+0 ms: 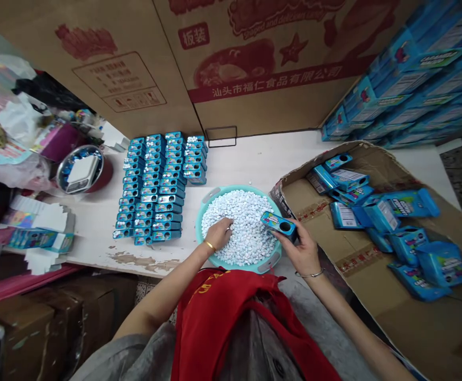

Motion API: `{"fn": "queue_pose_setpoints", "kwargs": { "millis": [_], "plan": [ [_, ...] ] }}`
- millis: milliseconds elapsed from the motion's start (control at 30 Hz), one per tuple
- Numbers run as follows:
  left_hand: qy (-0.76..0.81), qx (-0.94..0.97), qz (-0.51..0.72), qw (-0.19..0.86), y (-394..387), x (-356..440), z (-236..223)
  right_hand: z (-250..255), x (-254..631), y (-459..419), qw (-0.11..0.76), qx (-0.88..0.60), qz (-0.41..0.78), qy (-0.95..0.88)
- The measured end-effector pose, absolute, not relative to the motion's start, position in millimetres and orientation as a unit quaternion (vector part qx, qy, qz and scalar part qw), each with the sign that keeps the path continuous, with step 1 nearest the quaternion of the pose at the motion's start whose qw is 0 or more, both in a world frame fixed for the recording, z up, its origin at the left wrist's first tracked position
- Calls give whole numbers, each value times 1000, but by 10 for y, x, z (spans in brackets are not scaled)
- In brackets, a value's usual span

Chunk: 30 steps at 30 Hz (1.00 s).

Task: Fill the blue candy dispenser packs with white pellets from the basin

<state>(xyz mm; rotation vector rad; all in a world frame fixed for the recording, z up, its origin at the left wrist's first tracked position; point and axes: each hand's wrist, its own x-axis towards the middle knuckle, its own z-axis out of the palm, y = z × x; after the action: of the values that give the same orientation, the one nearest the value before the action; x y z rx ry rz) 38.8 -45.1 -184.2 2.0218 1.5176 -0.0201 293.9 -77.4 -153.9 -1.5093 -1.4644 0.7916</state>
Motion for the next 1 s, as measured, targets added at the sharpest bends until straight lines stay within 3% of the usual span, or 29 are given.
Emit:
{"fn": "queue_pose_setpoints", "kwargs": {
  "millis": [133,333,600,767,1000],
  "plan": [
    [554,762,43,332,-511,165,-1571,-1528,2951,-789,430,-605,306,-596],
    [473,822,70,311,-470,73,-804,-1487,2911,-763,406,-554,273,-674],
    [422,876,-139,188,-275,515,49,-1464,2741,-720,384,-499,259,-733],
    [415,875,-232,95,-340,855,328,-1500,2686,-731,385,-487,247,-744],
    [450,865,-205,82,-359,677,296,-1508,2727,-751,402,-493,261,-726]
  ]
}}
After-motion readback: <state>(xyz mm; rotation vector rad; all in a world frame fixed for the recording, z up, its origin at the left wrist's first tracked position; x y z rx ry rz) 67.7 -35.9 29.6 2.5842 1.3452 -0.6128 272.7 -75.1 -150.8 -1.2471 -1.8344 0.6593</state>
